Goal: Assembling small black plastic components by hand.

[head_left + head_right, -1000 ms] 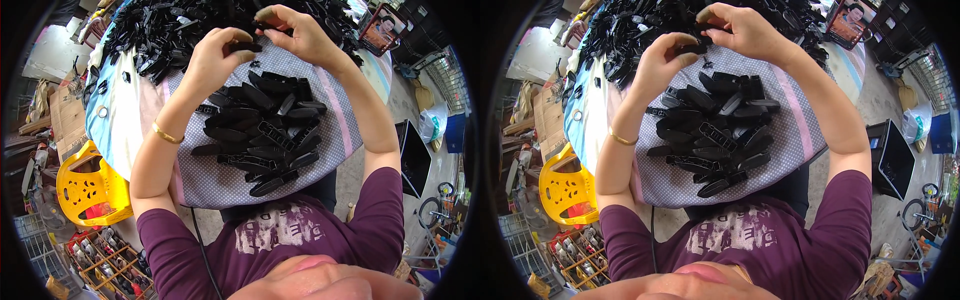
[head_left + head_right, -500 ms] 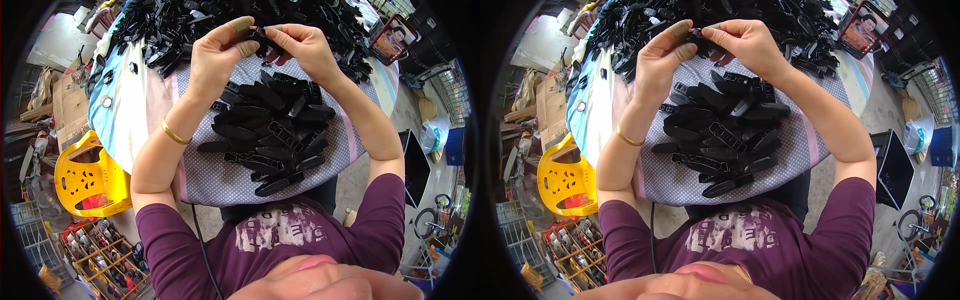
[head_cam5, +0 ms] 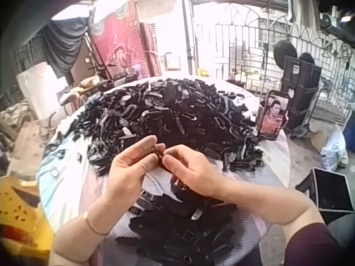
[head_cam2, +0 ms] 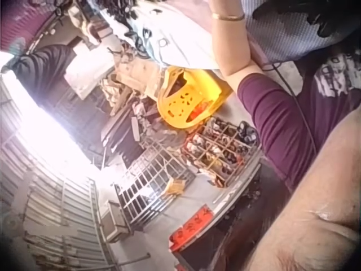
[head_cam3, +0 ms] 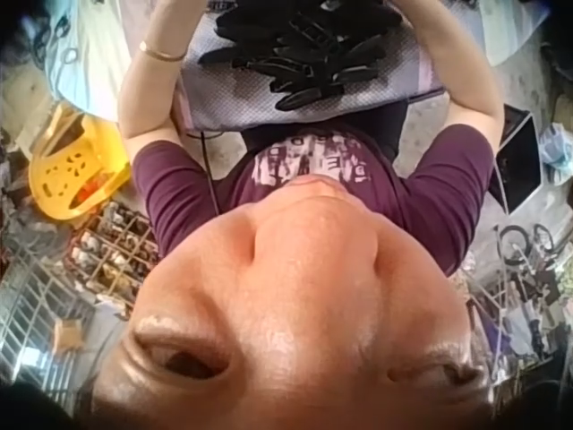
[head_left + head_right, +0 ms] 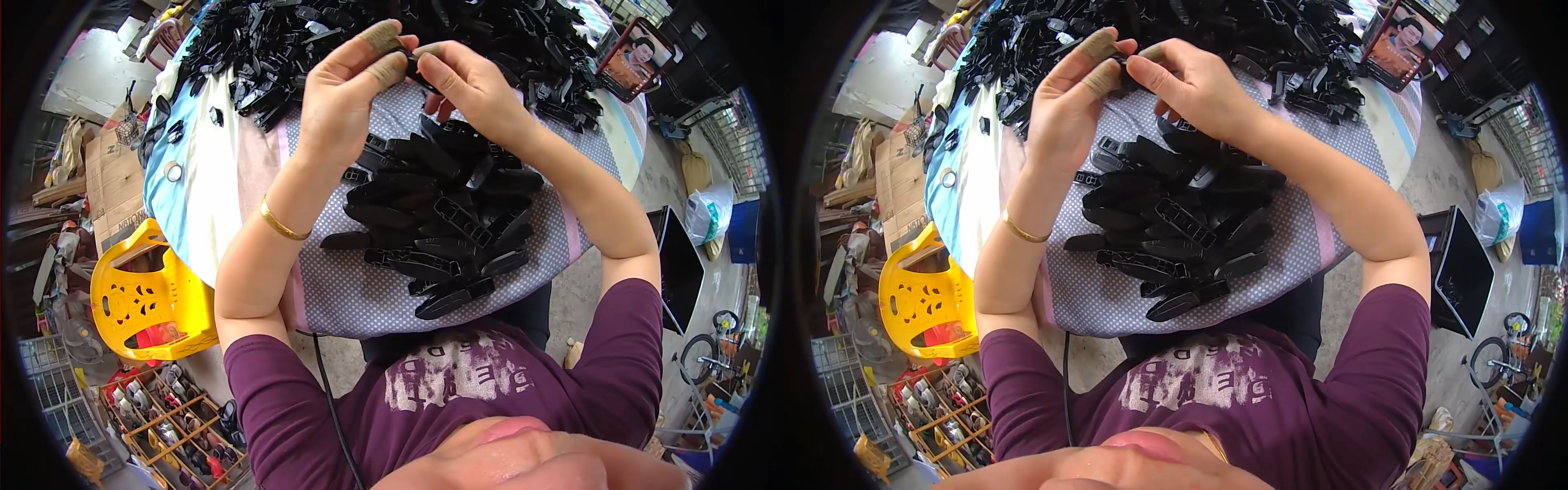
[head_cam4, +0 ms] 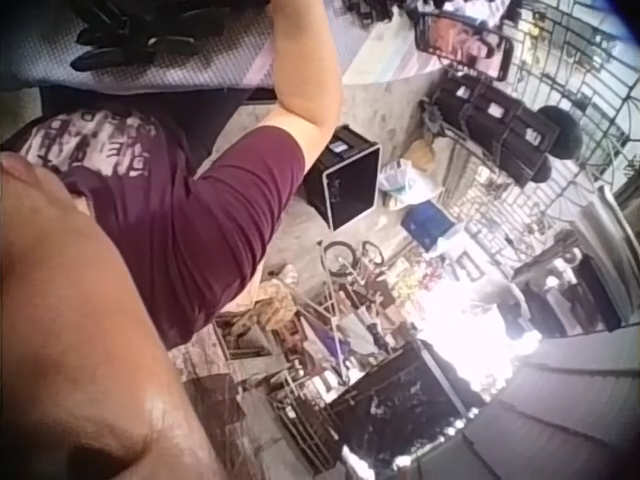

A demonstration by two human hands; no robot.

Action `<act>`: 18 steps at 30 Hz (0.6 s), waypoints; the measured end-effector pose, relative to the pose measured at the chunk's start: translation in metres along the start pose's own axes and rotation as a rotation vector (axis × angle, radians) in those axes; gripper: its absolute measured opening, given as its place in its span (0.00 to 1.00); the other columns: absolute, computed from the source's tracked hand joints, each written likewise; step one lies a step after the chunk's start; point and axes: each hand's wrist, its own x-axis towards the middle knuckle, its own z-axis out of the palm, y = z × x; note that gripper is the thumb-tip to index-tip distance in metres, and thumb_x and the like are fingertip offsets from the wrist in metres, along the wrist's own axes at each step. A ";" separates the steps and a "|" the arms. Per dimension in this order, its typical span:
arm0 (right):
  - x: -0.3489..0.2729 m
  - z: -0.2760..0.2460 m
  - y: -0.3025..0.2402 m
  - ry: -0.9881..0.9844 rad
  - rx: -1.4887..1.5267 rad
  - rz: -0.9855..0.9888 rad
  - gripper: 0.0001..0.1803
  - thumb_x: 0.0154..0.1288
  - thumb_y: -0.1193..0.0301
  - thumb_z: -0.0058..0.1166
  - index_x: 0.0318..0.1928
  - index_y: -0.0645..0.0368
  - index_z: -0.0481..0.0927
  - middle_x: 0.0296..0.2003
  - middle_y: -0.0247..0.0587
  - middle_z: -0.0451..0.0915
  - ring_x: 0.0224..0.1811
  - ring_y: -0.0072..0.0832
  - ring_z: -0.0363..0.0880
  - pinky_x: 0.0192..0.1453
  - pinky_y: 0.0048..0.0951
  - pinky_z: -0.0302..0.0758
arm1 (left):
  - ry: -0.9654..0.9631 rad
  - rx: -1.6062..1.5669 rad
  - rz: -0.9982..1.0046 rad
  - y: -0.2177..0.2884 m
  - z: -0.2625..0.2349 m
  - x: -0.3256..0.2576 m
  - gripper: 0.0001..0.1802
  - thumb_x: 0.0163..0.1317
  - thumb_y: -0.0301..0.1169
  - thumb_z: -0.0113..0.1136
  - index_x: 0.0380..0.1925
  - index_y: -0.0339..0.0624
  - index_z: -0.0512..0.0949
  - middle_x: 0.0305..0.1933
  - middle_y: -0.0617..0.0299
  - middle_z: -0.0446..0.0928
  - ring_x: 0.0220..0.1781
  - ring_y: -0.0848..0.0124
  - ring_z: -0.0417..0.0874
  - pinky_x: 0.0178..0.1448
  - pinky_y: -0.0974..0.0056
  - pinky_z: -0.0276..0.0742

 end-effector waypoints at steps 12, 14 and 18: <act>-0.008 -0.002 -0.009 -0.145 -0.167 -0.003 0.14 0.59 0.69 0.59 0.42 0.65 0.78 0.25 0.31 0.79 0.25 0.14 0.74 0.31 0.15 0.73 | -0.207 0.196 -0.020 0.012 -0.009 0.002 0.18 0.59 0.19 0.53 0.52 0.34 0.72 0.49 0.50 0.76 0.51 0.66 0.77 0.58 0.66 0.71; -0.009 0.000 -0.008 -0.139 -0.107 -0.018 0.14 0.58 0.70 0.59 0.42 0.64 0.78 0.25 0.31 0.79 0.25 0.14 0.75 0.30 0.15 0.73 | -0.135 0.191 0.071 0.009 -0.004 0.002 0.16 0.57 0.17 0.55 0.47 0.33 0.75 0.42 0.53 0.79 0.44 0.71 0.80 0.53 0.69 0.76; -0.003 -0.011 -0.006 -0.139 -0.210 -0.059 0.15 0.58 0.69 0.59 0.44 0.63 0.78 0.26 0.34 0.80 0.24 0.16 0.75 0.29 0.16 0.73 | -0.119 0.237 0.101 0.005 -0.002 0.004 0.18 0.56 0.17 0.56 0.49 0.34 0.74 0.42 0.54 0.80 0.43 0.72 0.80 0.51 0.70 0.77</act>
